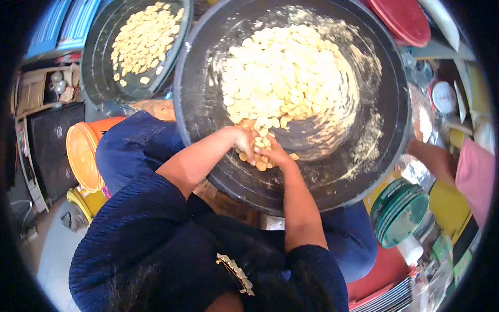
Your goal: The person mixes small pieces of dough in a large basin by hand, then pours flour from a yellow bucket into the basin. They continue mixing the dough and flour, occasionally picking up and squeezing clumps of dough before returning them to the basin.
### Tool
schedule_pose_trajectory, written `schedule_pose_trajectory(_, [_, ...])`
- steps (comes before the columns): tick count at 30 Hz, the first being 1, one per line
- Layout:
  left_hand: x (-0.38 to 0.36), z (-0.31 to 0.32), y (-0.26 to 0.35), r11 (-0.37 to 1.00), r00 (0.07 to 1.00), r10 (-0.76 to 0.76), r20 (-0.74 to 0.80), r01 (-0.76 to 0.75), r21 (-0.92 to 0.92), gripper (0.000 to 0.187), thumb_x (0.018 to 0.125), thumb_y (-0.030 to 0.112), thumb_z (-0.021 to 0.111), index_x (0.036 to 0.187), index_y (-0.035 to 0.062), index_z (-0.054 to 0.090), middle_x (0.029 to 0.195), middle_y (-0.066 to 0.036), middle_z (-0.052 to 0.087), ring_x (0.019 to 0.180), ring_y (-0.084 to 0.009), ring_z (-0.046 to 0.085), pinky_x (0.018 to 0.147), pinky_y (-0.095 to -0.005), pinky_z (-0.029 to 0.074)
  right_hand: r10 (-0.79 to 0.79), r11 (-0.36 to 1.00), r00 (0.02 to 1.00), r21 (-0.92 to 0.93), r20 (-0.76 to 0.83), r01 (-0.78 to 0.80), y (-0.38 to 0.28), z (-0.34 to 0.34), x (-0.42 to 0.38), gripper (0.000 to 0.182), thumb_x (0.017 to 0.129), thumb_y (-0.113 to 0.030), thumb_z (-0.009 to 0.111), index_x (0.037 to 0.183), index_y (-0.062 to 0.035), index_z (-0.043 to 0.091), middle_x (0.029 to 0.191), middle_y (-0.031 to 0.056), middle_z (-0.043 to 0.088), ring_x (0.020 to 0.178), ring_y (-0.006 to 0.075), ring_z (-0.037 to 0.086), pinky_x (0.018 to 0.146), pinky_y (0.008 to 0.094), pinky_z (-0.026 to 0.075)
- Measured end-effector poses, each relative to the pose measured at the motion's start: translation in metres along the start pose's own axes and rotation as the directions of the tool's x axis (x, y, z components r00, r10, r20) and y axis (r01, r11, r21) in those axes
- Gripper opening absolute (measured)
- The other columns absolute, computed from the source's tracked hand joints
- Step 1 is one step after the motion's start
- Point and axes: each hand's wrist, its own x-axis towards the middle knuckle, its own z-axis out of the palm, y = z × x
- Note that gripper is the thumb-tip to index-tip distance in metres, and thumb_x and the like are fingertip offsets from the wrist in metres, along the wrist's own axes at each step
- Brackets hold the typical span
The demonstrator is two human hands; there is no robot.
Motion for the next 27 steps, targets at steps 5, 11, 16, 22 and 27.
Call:
schedule_pose_trajectory(5, [-0.012, 0.028, -0.006, 0.995, 0.966, 0.089, -0.242, -0.075, 0.066, 0.119, 0.039, 0.043, 0.087, 0.136, 0.0053, 0.029, 0.127, -0.022, 0.042, 0.116, -0.0363, 0.045, 0.096, -0.0395, 0.039, -0.077, 0.996, 0.994, -0.045, 0.083, 0.081, 0.007, 0.011, -0.008, 0.093, 0.061, -0.023, 0.081, 0.136, -0.0059, 0.028, 0.127, 0.0111, 0.047, 0.114, 0.0243, 0.048, 0.095, 0.0369, 0.040])
schedule_pose_trajectory(11, [0.016, 0.013, -0.013, 0.994, 0.906, 0.111, -0.408, -0.098, 0.053, 0.096, 0.044, 0.036, 0.085, 0.123, 0.0010, 0.043, 0.111, -0.022, 0.055, 0.102, -0.0325, 0.056, 0.087, -0.0362, 0.045, -0.080, 0.897, 0.987, 0.423, -0.138, 0.131, 0.004, 0.029, 0.002, 0.075, 0.065, -0.001, 0.072, 0.130, -0.0058, 0.035, 0.119, 0.0070, 0.054, 0.105, 0.0226, 0.055, 0.088, 0.0340, 0.045])
schedule_pose_trajectory(16, [-0.040, -0.026, -0.012, 0.863, 0.920, 0.149, -0.363, -0.300, -0.406, 0.081, 0.051, 0.028, 0.079, 0.118, -0.0037, 0.047, 0.109, -0.021, 0.059, 0.100, -0.0282, 0.058, 0.085, -0.0341, 0.046, -0.126, 0.742, 0.991, 0.660, -0.032, 0.116, -0.040, 0.022, -0.029, 0.054, 0.075, -0.003, 0.062, 0.125, -0.0022, 0.042, 0.108, 0.0101, 0.059, 0.094, 0.0226, 0.060, 0.080, 0.0349, 0.051])
schedule_pose_trajectory(22, [-0.148, -0.105, -0.070, 0.834, 0.522, 0.097, -0.848, -0.508, -0.217, 0.062, 0.065, 0.019, 0.072, 0.121, 0.0013, 0.050, 0.108, -0.011, 0.061, 0.095, -0.0173, 0.057, 0.081, -0.0281, 0.047, -0.240, 0.698, 0.969, 0.682, -0.062, 0.216, -0.207, 0.033, -0.033, 0.039, 0.083, -0.010, 0.059, 0.120, 0.0001, 0.049, 0.103, 0.0123, 0.061, 0.086, 0.0220, 0.063, 0.069, 0.0322, 0.055])
schedule_pose_trajectory(27, [-0.345, -0.134, -0.120, 0.378, 0.051, -0.360, -0.932, -0.905, -0.196, 0.040, 0.082, 0.030, 0.057, 0.114, 0.0062, 0.054, 0.108, -0.010, 0.059, 0.097, -0.0197, 0.057, 0.081, -0.0325, 0.046, -0.697, 0.615, 0.653, 0.717, 0.298, 0.329, -0.423, 0.127, -0.046, 0.048, 0.088, -0.037, 0.053, 0.124, -0.0059, 0.044, 0.120, 0.0145, 0.053, 0.106, 0.0302, 0.055, 0.083, 0.0516, 0.049])
